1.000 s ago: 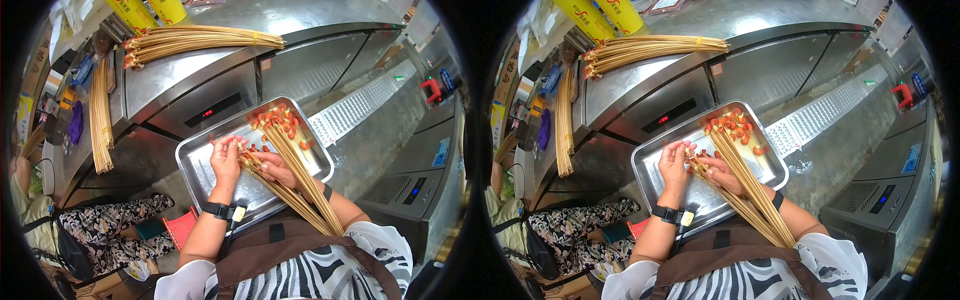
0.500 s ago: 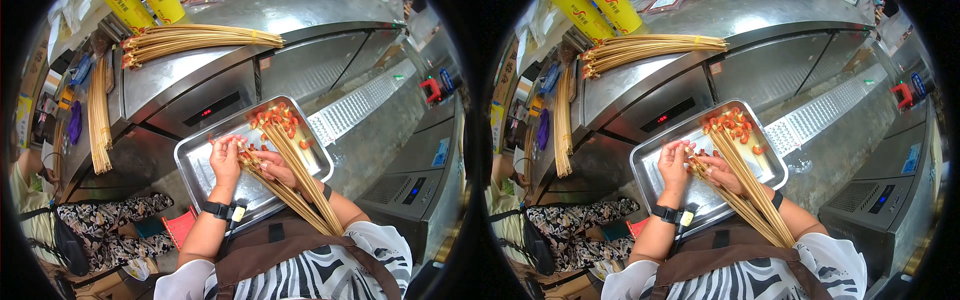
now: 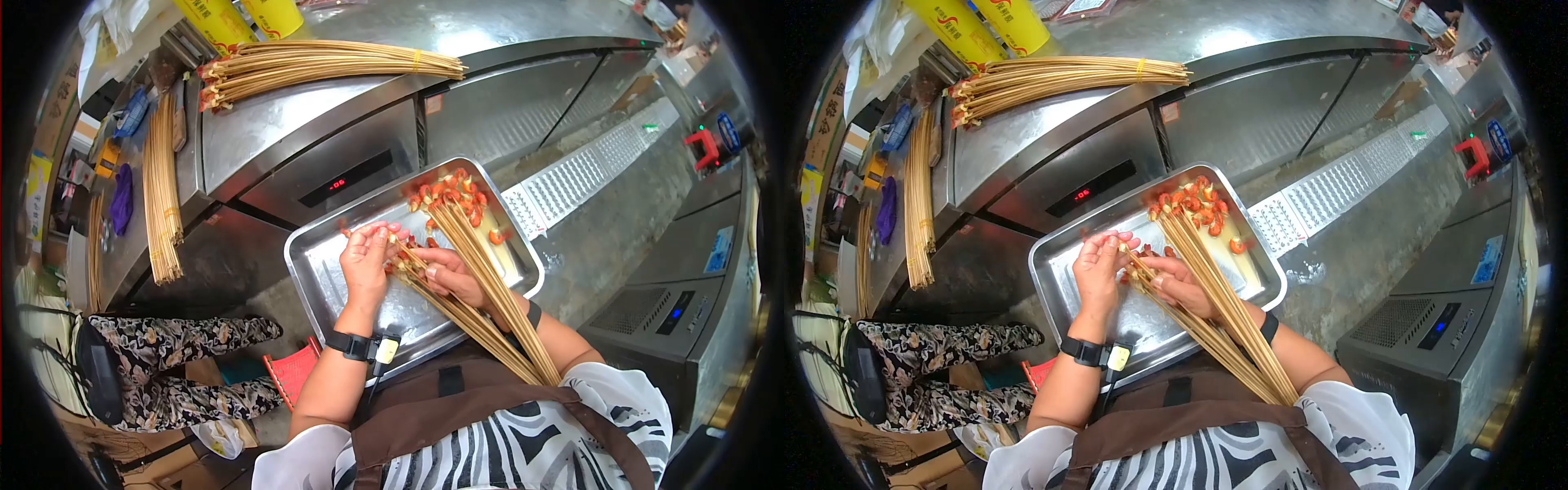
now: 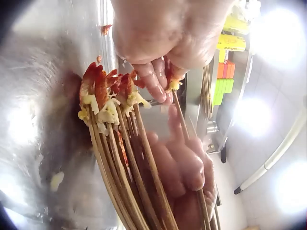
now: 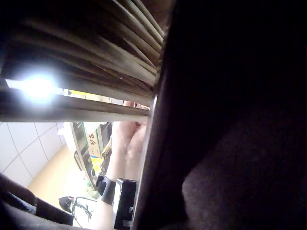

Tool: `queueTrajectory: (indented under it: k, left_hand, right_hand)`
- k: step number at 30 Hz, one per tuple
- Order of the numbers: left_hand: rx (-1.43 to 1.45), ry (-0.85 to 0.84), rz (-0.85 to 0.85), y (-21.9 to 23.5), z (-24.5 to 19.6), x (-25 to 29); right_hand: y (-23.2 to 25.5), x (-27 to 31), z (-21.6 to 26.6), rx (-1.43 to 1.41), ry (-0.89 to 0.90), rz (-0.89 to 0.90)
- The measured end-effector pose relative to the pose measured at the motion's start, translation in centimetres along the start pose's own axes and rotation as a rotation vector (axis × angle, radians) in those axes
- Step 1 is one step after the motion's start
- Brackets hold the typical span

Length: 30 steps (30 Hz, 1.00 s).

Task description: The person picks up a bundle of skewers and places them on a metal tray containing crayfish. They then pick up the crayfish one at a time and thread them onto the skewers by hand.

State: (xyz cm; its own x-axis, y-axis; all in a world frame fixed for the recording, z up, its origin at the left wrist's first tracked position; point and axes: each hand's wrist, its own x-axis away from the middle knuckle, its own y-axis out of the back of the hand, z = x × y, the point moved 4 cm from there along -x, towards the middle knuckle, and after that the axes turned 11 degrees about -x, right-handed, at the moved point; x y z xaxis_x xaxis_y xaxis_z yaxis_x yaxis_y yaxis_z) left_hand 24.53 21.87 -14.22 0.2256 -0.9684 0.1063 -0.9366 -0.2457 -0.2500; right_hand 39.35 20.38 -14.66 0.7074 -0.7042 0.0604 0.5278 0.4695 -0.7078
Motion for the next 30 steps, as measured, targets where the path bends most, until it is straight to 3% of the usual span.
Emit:
queueTrajectory:
  k: [18, 30]
  left_hand:
    - [0.048, 0.242, 0.197, 0.1, 0.4, 0.6]
    - [0.026, 0.253, 0.225, 0.0, 0.7, 1.1]
  right_hand:
    - [0.4, 0.3, -0.1, -0.023, 0.024, 0.079]
    - [0.9, 0.4, -0.8, 0.003, 0.037, 0.106]
